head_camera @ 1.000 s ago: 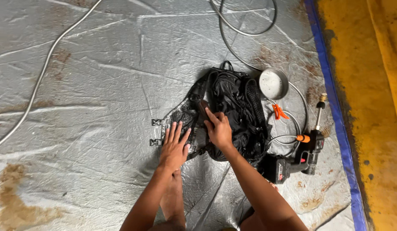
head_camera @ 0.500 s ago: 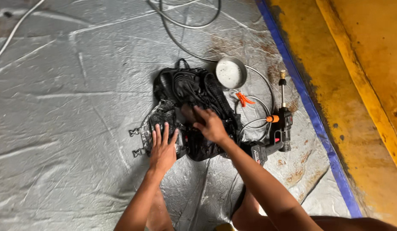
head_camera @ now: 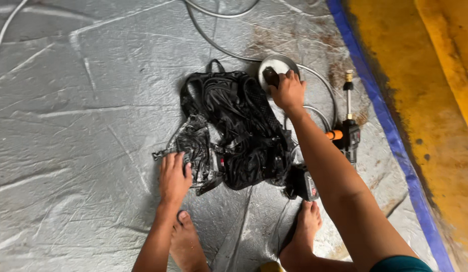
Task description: The person sits on a plastic sheet and manipulates a black bag, smoothing its surface and handling a strap. They then use a small tool to work on a buckle or connector on the bag's strap.
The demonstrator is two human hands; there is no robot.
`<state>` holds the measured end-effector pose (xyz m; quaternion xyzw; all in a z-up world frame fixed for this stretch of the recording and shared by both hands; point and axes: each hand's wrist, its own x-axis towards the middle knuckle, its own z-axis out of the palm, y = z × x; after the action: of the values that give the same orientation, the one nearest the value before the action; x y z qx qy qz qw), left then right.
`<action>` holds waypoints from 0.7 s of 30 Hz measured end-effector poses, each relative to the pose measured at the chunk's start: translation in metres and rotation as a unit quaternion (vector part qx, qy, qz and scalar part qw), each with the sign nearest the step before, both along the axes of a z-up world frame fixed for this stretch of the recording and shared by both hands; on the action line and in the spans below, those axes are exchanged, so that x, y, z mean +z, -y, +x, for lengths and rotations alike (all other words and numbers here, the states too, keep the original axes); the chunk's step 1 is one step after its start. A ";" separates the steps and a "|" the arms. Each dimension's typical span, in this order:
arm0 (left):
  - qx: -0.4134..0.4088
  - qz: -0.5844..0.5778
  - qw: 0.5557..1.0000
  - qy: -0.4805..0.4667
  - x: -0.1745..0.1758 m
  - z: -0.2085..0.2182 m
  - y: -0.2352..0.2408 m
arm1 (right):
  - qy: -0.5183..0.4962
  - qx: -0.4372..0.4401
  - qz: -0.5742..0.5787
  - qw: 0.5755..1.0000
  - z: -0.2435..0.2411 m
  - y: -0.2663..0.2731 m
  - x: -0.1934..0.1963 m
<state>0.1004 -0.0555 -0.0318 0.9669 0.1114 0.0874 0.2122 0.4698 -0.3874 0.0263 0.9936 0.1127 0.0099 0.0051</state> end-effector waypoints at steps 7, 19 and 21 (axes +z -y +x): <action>-0.004 -0.007 0.997 0.083 -0.006 -0.001 0.019 | -0.013 -0.039 0.038 0.998 -0.010 -0.005 -0.003; 0.028 -0.021 0.986 0.162 0.020 0.006 0.030 | -0.029 -0.069 0.041 0.996 -0.024 -0.014 0.010; 0.064 -0.083 0.984 0.145 0.024 0.003 0.031 | 0.041 -0.106 0.119 0.986 -0.046 -0.027 0.040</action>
<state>0.1038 -0.0864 -0.0073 0.9137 0.1484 0.2307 0.2997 0.4233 -0.3600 0.0661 0.9922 0.0044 0.0633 -0.1072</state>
